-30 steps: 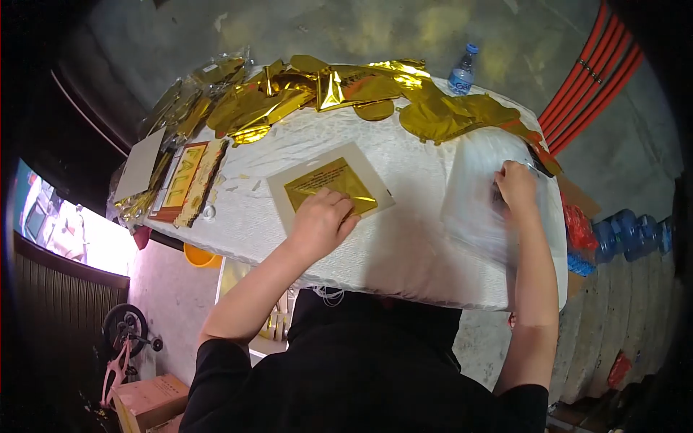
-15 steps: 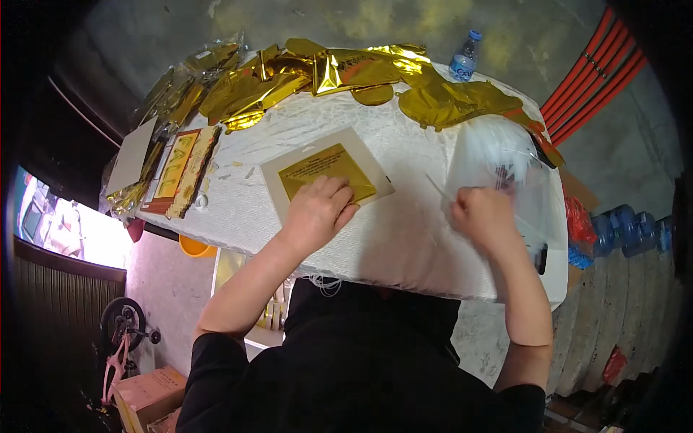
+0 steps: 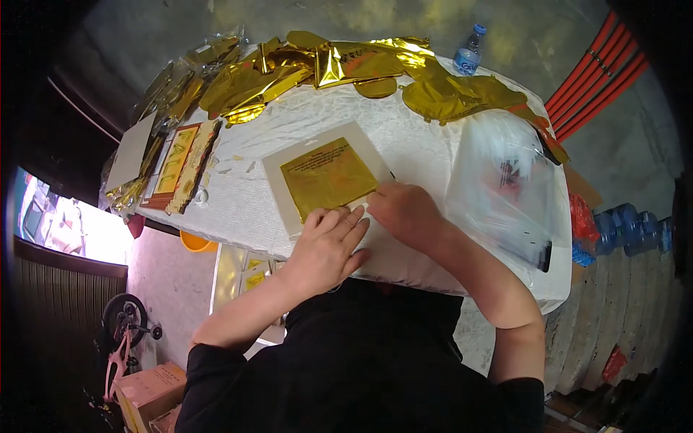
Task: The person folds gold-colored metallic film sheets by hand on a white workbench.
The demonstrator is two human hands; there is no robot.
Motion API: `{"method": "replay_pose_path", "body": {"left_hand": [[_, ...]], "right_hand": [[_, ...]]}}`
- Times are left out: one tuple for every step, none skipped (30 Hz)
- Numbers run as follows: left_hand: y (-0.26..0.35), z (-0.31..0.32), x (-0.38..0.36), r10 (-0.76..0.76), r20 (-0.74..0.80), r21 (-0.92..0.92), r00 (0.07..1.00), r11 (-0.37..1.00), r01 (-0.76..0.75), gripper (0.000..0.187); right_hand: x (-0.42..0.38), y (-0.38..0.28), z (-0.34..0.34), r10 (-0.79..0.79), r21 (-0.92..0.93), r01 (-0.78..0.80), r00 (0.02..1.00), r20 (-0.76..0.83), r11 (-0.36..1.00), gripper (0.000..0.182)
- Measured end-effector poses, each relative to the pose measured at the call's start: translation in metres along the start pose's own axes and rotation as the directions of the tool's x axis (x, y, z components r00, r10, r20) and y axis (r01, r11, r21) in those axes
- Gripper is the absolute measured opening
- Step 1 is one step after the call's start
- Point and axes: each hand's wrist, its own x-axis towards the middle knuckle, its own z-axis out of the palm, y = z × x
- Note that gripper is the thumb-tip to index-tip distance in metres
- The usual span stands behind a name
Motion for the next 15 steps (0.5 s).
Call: {"method": "replay_pose_path", "body": {"left_hand": [[0.000,0.001,-0.001,-0.009,0.005,-0.007,1.000,1.000,0.009,0.044],[0.000,0.002,-0.001,-0.011,0.005,-0.005,1.000,1.000,0.011,0.044],[-0.001,0.003,-0.002,-0.017,-0.013,-0.032,1.000,0.999,0.016,0.045],[-0.002,0.004,-0.003,-0.025,-0.030,-0.058,0.999,0.998,0.023,0.046],[-0.001,0.005,-0.004,-0.030,-0.030,-0.057,0.999,0.998,0.028,0.046],[-0.001,0.006,-0.004,-0.040,-0.042,-0.074,0.998,0.997,0.037,0.047],[-0.001,0.007,-0.004,-0.050,-0.054,-0.090,0.997,0.995,0.045,0.047],[-0.001,0.007,-0.004,-0.057,-0.052,-0.090,0.997,0.995,0.052,0.047],[-0.001,0.007,-0.004,-0.060,-0.055,-0.100,0.997,0.994,0.054,0.047],[-0.001,0.006,-0.005,-0.063,-0.056,-0.111,0.996,0.992,0.057,0.048],[-0.001,0.007,-0.006,-0.071,-0.050,-0.115,0.996,0.991,0.065,0.048],[-0.002,0.007,-0.005,-0.074,-0.050,-0.133,0.996,0.989,0.067,0.048],[-0.003,0.007,-0.005,-0.077,-0.051,-0.152,0.996,0.986,0.068,0.048],[-0.003,0.007,-0.006,-0.084,-0.046,-0.155,0.995,0.985,0.076,0.048],[-0.004,0.007,-0.005,-0.071,-0.037,-0.166,0.997,0.984,0.064,0.048]], "right_hand": [[0.003,-0.001,0.004,-0.042,-0.013,0.042,0.999,-0.007,0.999,0.010],[0.006,-0.001,0.007,-0.084,-0.028,0.084,0.996,-0.014,0.996,0.009],[0.008,0.001,0.006,-0.089,-0.028,0.088,0.996,-0.014,0.996,0.009],[0.011,0.002,0.005,-0.077,-0.024,0.078,0.997,0.029,0.997,0.008],[0.013,0.002,0.004,-0.064,-0.019,0.066,0.995,0.072,0.998,0.006],[0.016,0.001,0.004,-0.070,-0.016,0.071,0.995,0.074,0.997,0.006],[0.018,-0.001,0.003,-0.038,-0.052,0.044,0.993,0.111,0.998,0.005],[0.020,-0.003,0.004,-0.003,-0.086,0.016,0.989,0.147,0.996,0.004],[0.021,-0.004,0.005,-0.007,-0.081,0.020,0.988,0.151,0.997,0.004],[0.022,-0.006,0.007,-0.029,-0.136,0.050,0.988,0.153,0.989,0.004],[0.022,-0.008,0.010,-0.049,-0.188,0.079,0.986,0.158,0.979,0.003],[0.023,-0.010,0.010,-0.050,-0.179,0.080,0.985,0.164,0.981,0.003],[0.024,-0.013,0.009,-0.061,-0.235,0.102,0.983,0.176,0.967,0.003],[0.025,-0.015,0.009,-0.071,-0.289,0.125,0.979,0.189,0.949,0.003],[0.025,-0.015,0.011,-0.076,-0.286,0.129,0.979,0.189,0.950,0.003]]}}
